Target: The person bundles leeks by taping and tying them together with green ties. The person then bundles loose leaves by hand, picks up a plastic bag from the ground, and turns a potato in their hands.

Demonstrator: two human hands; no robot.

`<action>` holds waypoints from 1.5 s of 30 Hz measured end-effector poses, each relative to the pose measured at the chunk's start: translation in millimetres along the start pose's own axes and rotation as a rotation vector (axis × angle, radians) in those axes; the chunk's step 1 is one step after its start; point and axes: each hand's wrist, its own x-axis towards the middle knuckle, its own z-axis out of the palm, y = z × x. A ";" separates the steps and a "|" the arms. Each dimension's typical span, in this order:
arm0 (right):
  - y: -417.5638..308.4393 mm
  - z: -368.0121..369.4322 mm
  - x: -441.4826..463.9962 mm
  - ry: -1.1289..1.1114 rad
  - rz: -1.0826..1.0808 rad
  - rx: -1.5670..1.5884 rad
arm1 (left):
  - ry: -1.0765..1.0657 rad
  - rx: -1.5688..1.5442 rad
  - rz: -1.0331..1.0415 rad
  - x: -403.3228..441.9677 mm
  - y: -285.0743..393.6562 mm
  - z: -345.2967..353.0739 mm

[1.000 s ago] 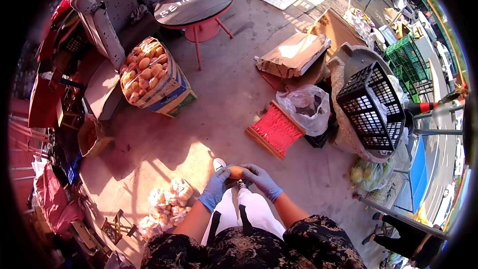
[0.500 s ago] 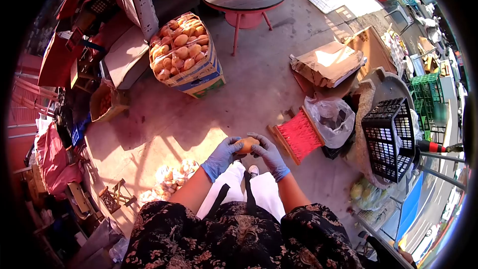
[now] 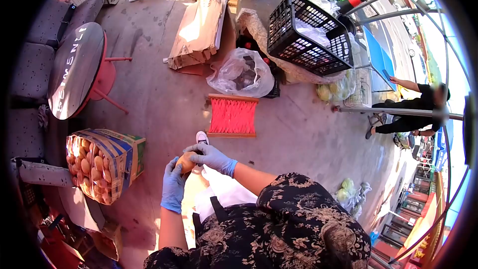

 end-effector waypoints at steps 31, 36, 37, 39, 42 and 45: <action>-82.2 -196.0 241.4 0.979 0.023 0.650 | -0.207 0.128 -0.592 395.2 126.7 155.2; -100.3 -303.9 270.6 1.115 -0.240 1.094 | -0.401 0.247 -0.554 426.1 128.9 232.5; -108.6 -318.4 268.2 1.112 -0.243 1.170 | -0.417 0.271 -0.551 426.0 128.0 243.4; -112.5 -325.2 263.9 1.090 -0.325 1.136 | -0.441 0.325 -0.541 426.4 122.4 251.9; -111.6 -291.4 245.6 0.989 -0.371 1.024 | -0.462 0.421 -0.603 420.3 100.9 229.1; -50.8 -238.6 230.4 0.922 -0.253 0.892 | -0.439 0.508 -0.669 384.9 86.6 201.7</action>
